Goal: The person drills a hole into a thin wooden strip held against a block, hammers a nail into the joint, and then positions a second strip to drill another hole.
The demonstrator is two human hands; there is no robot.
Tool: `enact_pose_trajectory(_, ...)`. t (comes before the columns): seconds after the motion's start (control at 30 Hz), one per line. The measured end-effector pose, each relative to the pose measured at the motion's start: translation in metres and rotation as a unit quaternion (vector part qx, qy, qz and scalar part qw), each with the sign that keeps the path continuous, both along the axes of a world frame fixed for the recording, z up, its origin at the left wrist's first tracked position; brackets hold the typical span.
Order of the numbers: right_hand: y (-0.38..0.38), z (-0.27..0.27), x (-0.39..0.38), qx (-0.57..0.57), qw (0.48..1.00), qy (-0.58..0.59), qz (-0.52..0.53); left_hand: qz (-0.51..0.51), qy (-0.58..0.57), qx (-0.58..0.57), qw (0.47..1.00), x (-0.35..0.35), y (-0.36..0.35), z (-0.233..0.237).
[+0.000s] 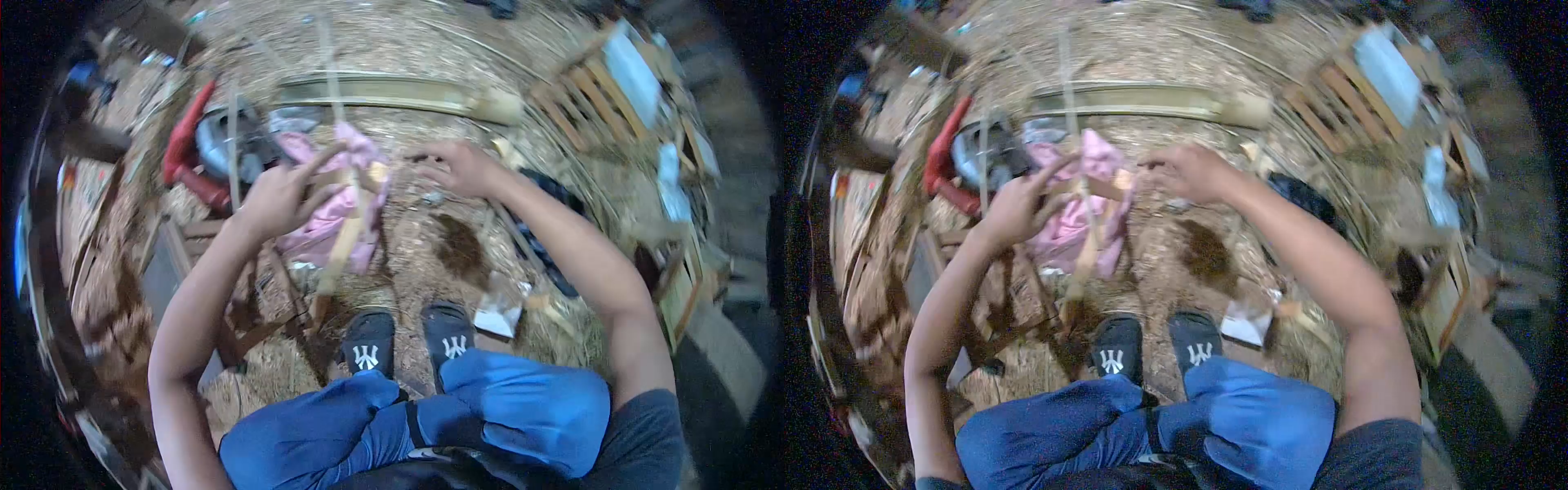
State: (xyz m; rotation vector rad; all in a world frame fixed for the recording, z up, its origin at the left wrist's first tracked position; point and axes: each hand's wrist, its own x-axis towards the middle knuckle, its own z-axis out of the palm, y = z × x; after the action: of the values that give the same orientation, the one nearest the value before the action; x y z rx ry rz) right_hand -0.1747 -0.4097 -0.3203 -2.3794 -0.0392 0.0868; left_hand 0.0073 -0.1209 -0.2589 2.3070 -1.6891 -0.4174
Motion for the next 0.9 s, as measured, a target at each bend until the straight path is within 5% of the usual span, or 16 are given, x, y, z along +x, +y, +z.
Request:
enact_pose_trajectory(0.1,-0.037,0.025,-0.044,-0.019,0.996,-0.008,-0.082,-0.001,0.025,-0.023,0.999,0.001,-0.002,-0.008)
enact_pose_trajectory(0.17,-0.059,0.038,-0.078,-0.007,0.989,0.035,-0.140,0.039,0.055,0.069,0.995,-0.009,-0.010,0.015)
enact_pose_trajectory(0.23,-0.088,0.042,-0.116,-0.121,0.973,0.138,-0.140,0.039,0.070,0.054,0.995,-0.009,-0.009,0.013)
enact_pose_trajectory(0.3,-0.102,0.058,-0.148,-0.143,0.921,0.339,-0.130,0.004,0.038,-0.034,0.999,-0.008,-0.007,0.000)
enact_pose_trajectory(0.33,-0.101,0.064,-0.161,-0.143,0.919,0.341,-0.138,0.012,0.045,-0.019,0.999,-0.009,-0.007,0.001)
enact_pose_trajectory(0.4,-0.091,0.072,-0.186,-0.207,0.784,0.545,-0.212,0.016,0.046,-0.006,0.999,-0.009,-0.008,0.002)
enact_pose_trajectory(0.43,-0.093,0.057,-0.204,-0.205,0.782,0.547,-0.216,0.012,0.048,-0.007,0.999,-0.009,-0.009,0.000)
enact_pose_trajectory(0.5,-0.097,-0.009,-0.248,-0.242,0.869,0.297,-0.314,-0.001,0.054,-0.031,0.998,-0.011,-0.011,-0.002)
enact_pose_trajectory(0.53,-0.107,-0.029,-0.251,-0.219,0.885,0.274,-0.305,-0.005,0.045,-0.034,0.998,-0.011,-0.011,-0.004)
enact_pose_trajectory(0.57,-0.113,-0.031,-0.245,-0.220,0.886,0.273,-0.304,-0.003,0.045,-0.035,0.998,-0.012,-0.012,-0.003)
enact_pose_trajectory(0.63,-0.105,-0.028,-0.221,-0.012,0.928,0.138,-0.347,-0.002,0.053,-0.023,0.998,-0.013,-0.012,-0.002)
enact_pose_trajectory(0.7,-0.089,0.005,-0.187,0.007,0.921,0.010,-0.388,0.002,0.049,-0.022,0.999,-0.013,-0.013,-0.002)
enact_pose_trajectory(0.73,-0.097,0.010,-0.173,-0.053,0.914,0.017,-0.402,0.009,0.045,-0.022,0.999,-0.014,-0.013,-0.002)
enact_pose_trajectory(0.9,-0.103,0.017,-0.150,0.002,0.913,-0.010,-0.408,0.023,0.054,-0.008,0.998,-0.011,-0.011,0.001)
